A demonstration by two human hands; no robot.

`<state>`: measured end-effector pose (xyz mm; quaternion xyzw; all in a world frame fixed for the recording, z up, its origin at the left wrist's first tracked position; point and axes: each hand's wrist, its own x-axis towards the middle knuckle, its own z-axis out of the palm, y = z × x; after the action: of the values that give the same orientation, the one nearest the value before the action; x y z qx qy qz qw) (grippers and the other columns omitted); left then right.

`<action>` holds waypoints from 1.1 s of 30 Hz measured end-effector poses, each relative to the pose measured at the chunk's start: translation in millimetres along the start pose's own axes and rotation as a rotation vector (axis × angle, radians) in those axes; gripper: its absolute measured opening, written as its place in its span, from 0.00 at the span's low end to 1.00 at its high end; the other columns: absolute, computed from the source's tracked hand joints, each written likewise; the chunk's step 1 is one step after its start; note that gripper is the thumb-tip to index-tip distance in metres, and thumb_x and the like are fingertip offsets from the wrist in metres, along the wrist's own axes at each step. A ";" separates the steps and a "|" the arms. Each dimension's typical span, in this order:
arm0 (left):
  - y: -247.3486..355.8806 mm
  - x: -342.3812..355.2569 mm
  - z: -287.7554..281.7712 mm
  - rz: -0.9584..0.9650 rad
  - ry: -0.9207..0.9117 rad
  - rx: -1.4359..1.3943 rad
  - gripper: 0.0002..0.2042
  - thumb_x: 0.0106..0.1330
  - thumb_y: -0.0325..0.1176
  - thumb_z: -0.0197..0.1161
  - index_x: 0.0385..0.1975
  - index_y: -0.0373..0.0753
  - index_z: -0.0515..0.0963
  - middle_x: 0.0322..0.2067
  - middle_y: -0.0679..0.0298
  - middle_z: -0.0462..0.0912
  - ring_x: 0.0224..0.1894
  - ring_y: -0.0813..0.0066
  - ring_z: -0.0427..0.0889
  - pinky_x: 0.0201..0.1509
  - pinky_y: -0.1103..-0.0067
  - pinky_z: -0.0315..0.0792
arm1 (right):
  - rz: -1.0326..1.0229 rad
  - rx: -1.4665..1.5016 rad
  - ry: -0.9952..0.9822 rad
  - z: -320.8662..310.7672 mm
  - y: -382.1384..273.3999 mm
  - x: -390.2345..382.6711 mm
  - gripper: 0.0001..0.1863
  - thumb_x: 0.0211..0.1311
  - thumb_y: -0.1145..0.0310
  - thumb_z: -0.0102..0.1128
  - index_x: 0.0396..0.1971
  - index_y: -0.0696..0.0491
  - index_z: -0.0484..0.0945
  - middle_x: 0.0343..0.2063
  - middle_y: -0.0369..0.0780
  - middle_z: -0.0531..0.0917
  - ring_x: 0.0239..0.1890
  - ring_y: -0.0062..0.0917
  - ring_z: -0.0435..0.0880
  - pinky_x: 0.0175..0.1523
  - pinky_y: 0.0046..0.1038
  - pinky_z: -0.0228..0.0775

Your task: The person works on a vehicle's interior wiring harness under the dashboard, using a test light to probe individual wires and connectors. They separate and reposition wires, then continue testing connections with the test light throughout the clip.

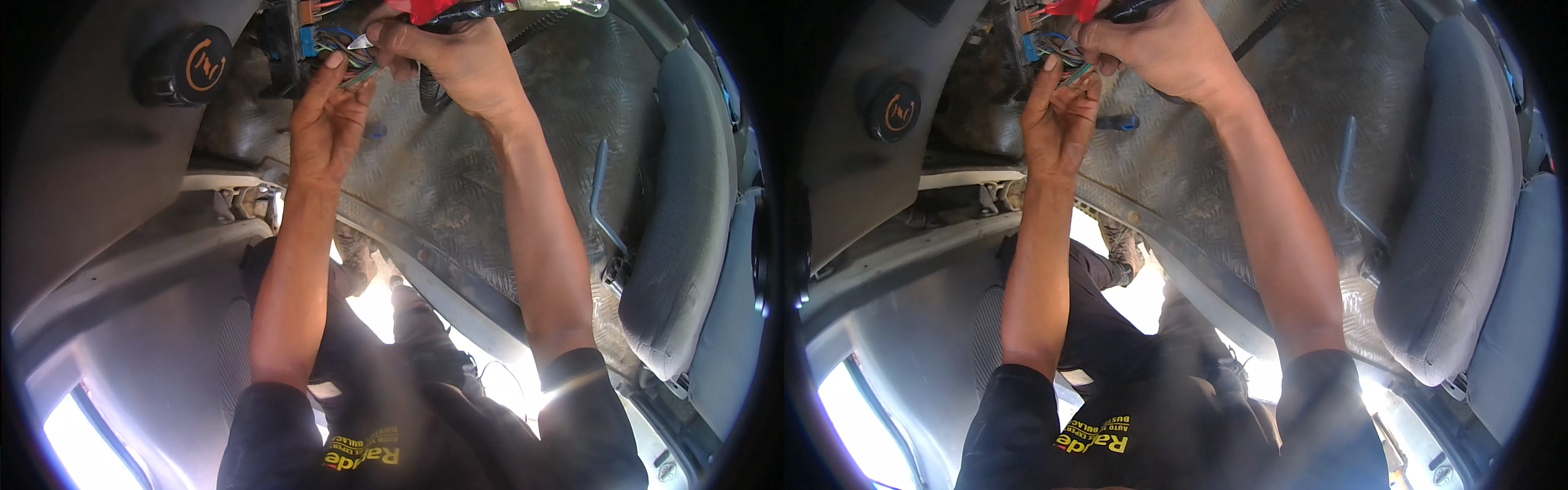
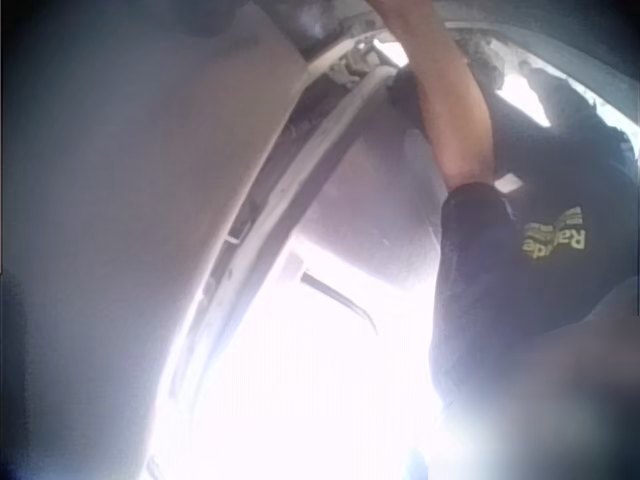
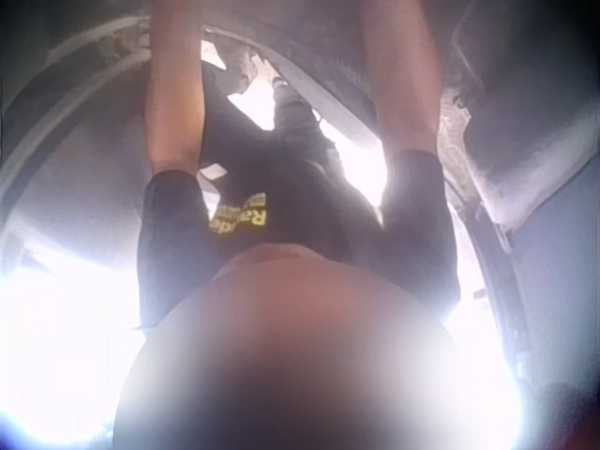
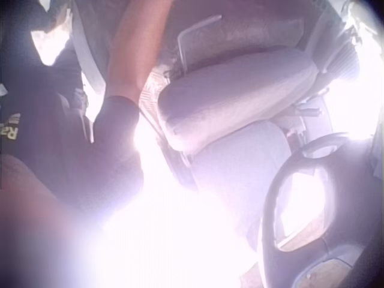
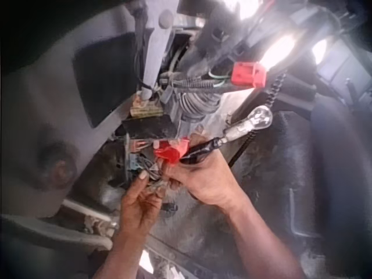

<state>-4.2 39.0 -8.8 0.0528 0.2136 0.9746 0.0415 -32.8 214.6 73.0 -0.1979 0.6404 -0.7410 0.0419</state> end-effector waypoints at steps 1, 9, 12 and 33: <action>-0.6 0.7 1.0 0.006 0.023 -0.005 0.13 0.72 0.29 0.65 0.53 0.33 0.78 0.48 0.58 0.86 0.50 0.67 0.86 0.54 0.72 0.83 | 0.004 -0.012 -0.005 -1.1 1.7 1.0 0.07 0.64 0.75 0.71 0.37 0.60 0.82 0.26 0.37 0.84 0.25 0.17 0.81 0.30 0.21 0.74; 1.7 1.5 1.2 0.056 0.033 0.104 0.14 0.70 0.29 0.68 0.52 0.34 0.78 0.47 0.60 0.87 0.50 0.69 0.87 0.53 0.74 0.84 | 0.044 -0.075 0.025 3.6 -6.1 0.4 0.07 0.65 0.74 0.70 0.37 0.60 0.81 0.27 0.35 0.84 0.26 0.16 0.81 0.32 0.22 0.75; 1.6 0.7 2.4 0.084 0.051 0.141 0.14 0.69 0.29 0.69 0.51 0.35 0.78 0.46 0.61 0.87 0.49 0.71 0.86 0.52 0.74 0.84 | 0.038 -0.051 0.011 2.6 -4.4 0.9 0.07 0.65 0.74 0.69 0.38 0.60 0.81 0.27 0.35 0.83 0.26 0.16 0.80 0.31 0.22 0.75; 0.8 -2.3 4.1 0.076 -0.006 0.053 0.11 0.69 0.26 0.66 0.49 0.34 0.80 0.46 0.58 0.88 0.49 0.70 0.87 0.52 0.73 0.83 | 0.100 0.053 -0.032 2.4 -14.1 0.4 0.04 0.63 0.77 0.71 0.35 0.60 0.84 0.23 0.36 0.83 0.22 0.16 0.78 0.27 0.22 0.69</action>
<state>-1.5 39.7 -5.0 0.0650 0.2370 0.9693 0.0035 -29.6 214.7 86.9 -0.1761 0.6290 -0.7513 0.0942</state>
